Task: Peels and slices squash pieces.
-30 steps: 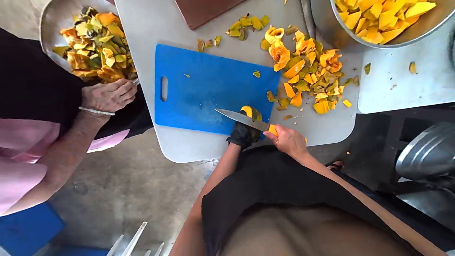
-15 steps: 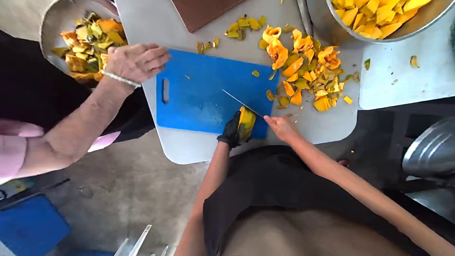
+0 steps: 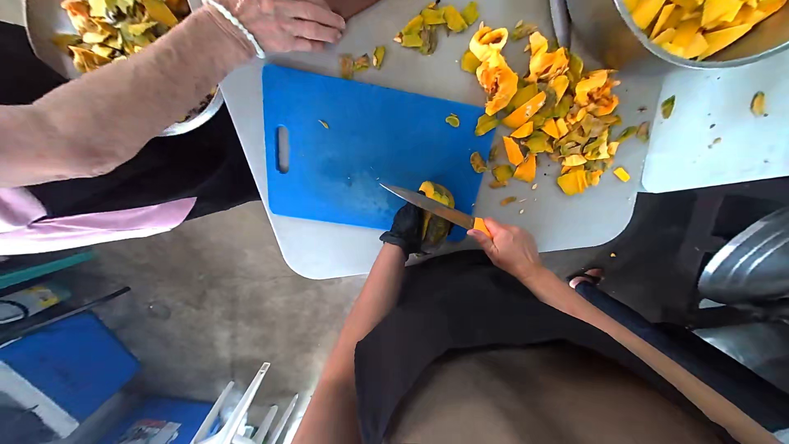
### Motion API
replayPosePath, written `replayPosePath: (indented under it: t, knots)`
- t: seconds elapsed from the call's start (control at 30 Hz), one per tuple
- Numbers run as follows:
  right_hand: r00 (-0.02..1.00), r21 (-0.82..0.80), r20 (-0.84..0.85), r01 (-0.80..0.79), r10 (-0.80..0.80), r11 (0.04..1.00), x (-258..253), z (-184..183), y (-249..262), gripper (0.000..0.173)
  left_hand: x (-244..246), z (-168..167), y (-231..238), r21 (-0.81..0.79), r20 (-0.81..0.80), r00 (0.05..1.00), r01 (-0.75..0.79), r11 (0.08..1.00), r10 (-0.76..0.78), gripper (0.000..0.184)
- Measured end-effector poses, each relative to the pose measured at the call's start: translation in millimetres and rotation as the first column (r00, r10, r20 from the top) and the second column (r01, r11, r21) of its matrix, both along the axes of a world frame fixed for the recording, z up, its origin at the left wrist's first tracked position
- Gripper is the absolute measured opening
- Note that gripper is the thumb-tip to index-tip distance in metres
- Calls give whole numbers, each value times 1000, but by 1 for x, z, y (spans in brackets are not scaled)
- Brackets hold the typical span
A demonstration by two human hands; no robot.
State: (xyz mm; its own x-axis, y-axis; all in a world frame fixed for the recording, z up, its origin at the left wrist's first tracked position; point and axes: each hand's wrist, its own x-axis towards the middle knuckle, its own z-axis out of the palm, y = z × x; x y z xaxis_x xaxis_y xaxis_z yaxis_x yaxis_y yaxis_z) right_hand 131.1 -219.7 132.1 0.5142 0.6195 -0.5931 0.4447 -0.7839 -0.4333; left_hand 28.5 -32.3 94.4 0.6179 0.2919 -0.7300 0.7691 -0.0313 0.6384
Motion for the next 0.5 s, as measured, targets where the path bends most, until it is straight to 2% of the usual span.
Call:
replayPosePath:
  t: [0.07, 0.13, 0.2, 0.33, 0.43, 0.5]
  knots:
    - [1000, -48, -8, 5, -5, 999, 2, 2, 3, 69, 5, 8, -3, 133, -34, 975, 220, 966, -218, 40]
    - [998, -70, -58, 6, -10, 998, 5, 1, 8, 65, 9, 15, -7, 187, -65, 955, 297, 936, -290, 44]
    - [991, -112, -135, 4, -19, 994, 10, 0, 17, 61, 10, 17, -5, 156, -99, 960, 273, 949, -260, 39]
    - [985, -162, -165, 23, -50, 986, 15, -2, 33, 61, 7, 8, 1, 54, -37, 998, 47, 997, -45, 38]
    - [945, -326, -276, 78, -174, 942, 28, -17, 53, 67, 6, -6, -3, 2, -55, 994, 97, 995, -97, 44]
    - [923, -284, -330, 102, -197, 953, 34, -32, 61, 66, 3, -16, -2, -8, -26, 998, 63, 998, -64, 43]
